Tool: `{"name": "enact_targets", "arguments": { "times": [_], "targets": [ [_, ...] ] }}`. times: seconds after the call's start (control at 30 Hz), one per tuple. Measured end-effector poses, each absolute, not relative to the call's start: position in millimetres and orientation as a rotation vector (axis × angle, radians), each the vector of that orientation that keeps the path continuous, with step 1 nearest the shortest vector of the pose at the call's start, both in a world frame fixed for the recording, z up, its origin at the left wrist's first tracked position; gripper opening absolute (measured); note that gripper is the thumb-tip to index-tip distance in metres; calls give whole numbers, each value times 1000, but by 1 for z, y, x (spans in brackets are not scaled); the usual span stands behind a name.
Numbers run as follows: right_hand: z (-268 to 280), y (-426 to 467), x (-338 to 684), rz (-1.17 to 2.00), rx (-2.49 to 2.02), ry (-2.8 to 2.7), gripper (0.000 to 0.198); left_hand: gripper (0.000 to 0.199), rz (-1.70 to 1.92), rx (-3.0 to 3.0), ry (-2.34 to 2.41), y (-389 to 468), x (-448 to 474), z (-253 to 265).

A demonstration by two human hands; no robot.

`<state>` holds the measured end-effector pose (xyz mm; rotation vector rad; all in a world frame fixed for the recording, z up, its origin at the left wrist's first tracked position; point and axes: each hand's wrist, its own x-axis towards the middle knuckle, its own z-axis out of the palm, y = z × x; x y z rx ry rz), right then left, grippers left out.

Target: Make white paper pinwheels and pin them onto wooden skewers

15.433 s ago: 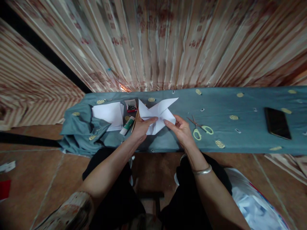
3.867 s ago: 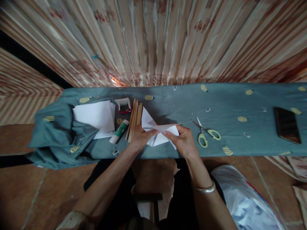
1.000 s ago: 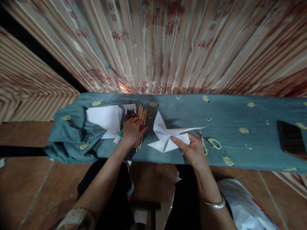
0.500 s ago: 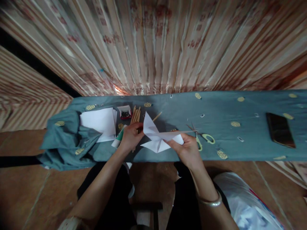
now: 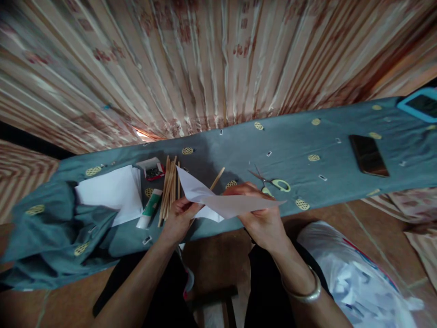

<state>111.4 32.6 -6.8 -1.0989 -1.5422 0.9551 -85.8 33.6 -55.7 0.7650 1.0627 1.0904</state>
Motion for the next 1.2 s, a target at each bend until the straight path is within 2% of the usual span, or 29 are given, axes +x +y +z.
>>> {"name": "enact_targets", "arguments": {
  "times": [0.37,0.6,0.87,1.2],
  "targets": [
    [3,30,114,729,-1112,-1703,15,36,983,620,943,31,-80,-54],
    [7,28,109,536,-1143,-1702,13,19,936,597,915,29,-77,-48],
    [17,25,103,464,-1003,-1807,17,32,916,695,974,26,-78,-67],
    [11,21,108,546,-1198,-1649,18,42,874,781,951,25,-76,-54]
  ]
}}
